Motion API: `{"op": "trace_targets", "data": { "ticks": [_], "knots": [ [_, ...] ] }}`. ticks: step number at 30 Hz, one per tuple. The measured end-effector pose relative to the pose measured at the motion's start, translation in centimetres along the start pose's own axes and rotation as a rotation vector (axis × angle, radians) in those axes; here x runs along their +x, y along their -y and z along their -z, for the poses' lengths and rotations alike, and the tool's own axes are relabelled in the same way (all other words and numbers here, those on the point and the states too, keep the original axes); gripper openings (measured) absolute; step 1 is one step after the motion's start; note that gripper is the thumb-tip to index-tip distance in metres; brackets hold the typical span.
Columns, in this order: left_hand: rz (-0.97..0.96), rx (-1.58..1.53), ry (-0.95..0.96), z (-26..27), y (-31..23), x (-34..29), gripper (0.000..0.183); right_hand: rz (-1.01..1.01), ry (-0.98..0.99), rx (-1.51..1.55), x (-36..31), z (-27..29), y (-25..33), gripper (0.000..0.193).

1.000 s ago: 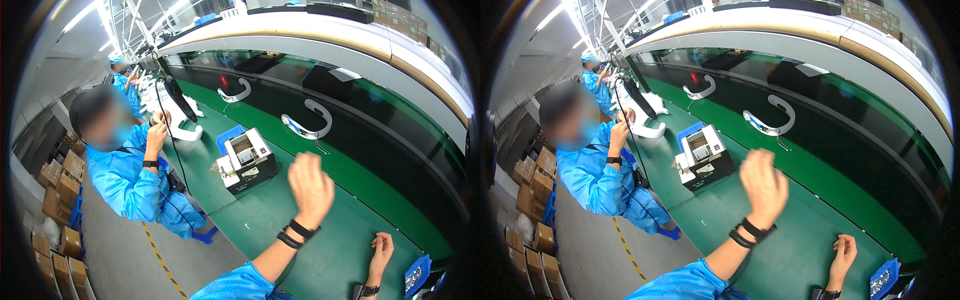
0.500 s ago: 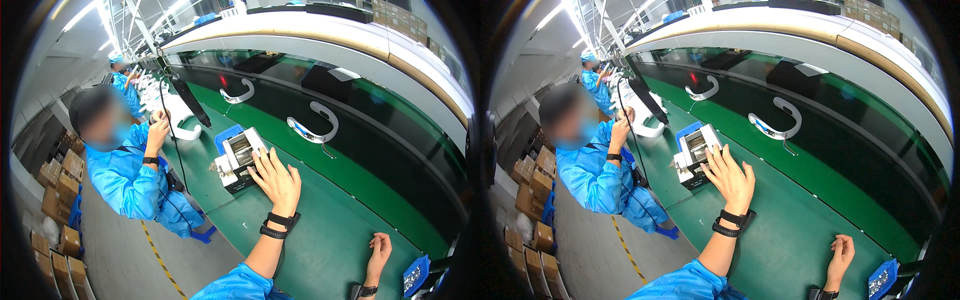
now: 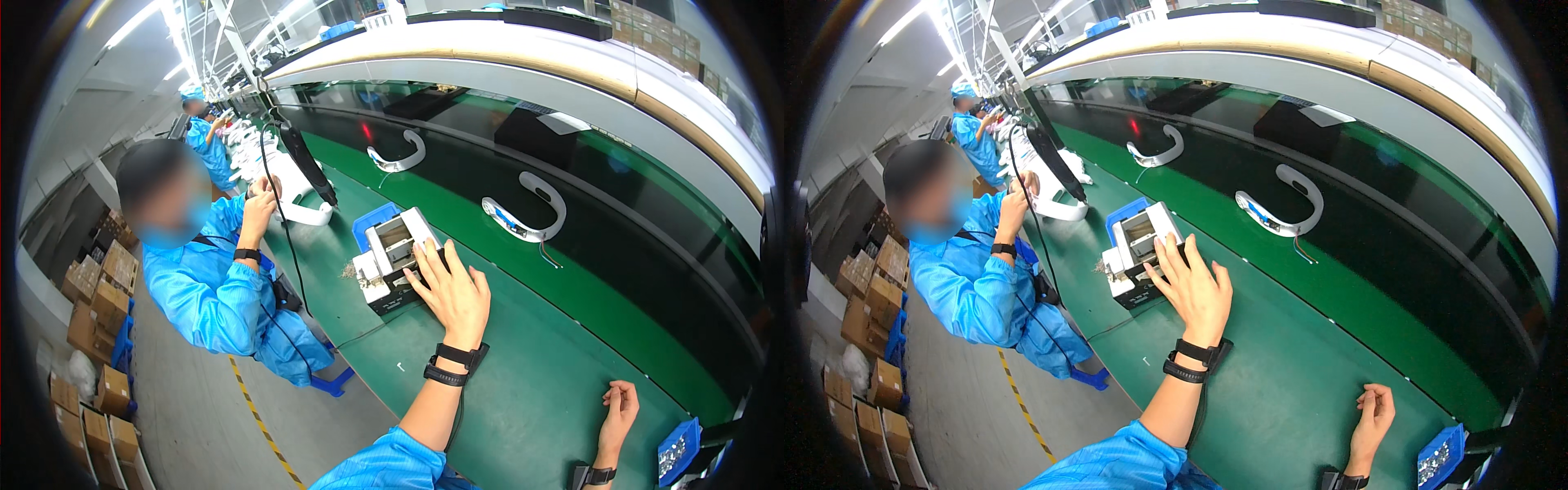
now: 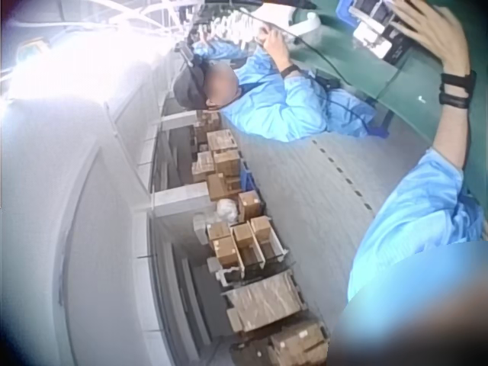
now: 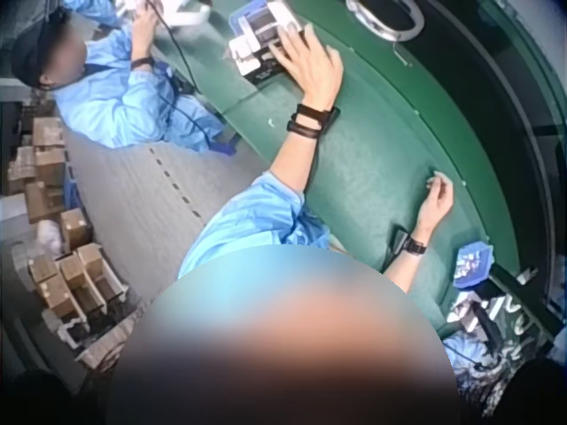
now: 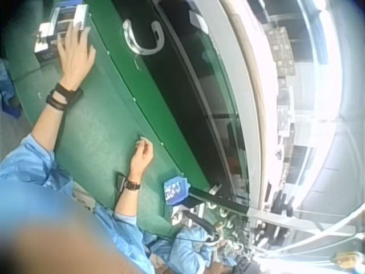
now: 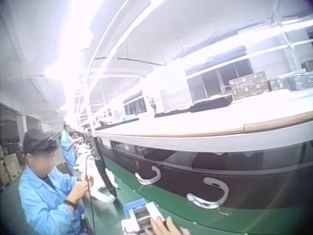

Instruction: Assembling components of a white curved headset-like device on a manufacturing line.

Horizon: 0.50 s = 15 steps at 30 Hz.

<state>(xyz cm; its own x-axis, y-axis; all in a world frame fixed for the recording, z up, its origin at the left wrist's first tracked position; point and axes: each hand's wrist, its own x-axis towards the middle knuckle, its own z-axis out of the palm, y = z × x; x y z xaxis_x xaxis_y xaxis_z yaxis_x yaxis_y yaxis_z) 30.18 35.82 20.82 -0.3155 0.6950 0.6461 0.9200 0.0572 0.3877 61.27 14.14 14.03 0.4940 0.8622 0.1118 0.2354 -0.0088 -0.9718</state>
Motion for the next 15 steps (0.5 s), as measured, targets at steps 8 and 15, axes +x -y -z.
{"op": "trace_targets", "data": {
  "ticks": [8, 15],
  "knots": [
    [-0.003, -0.011, -0.005, -0.10, 0.00, -0.13, 0.060, 0.006, -0.003, 0.005, -0.10, -0.07, 0.37, 0.013],
    [0.000, -0.017, -0.006, -0.57, 0.04, -0.37, 0.058, 0.008, 0.002, 0.011, -0.09, 0.00, 0.34, 0.012]
  ]
}}
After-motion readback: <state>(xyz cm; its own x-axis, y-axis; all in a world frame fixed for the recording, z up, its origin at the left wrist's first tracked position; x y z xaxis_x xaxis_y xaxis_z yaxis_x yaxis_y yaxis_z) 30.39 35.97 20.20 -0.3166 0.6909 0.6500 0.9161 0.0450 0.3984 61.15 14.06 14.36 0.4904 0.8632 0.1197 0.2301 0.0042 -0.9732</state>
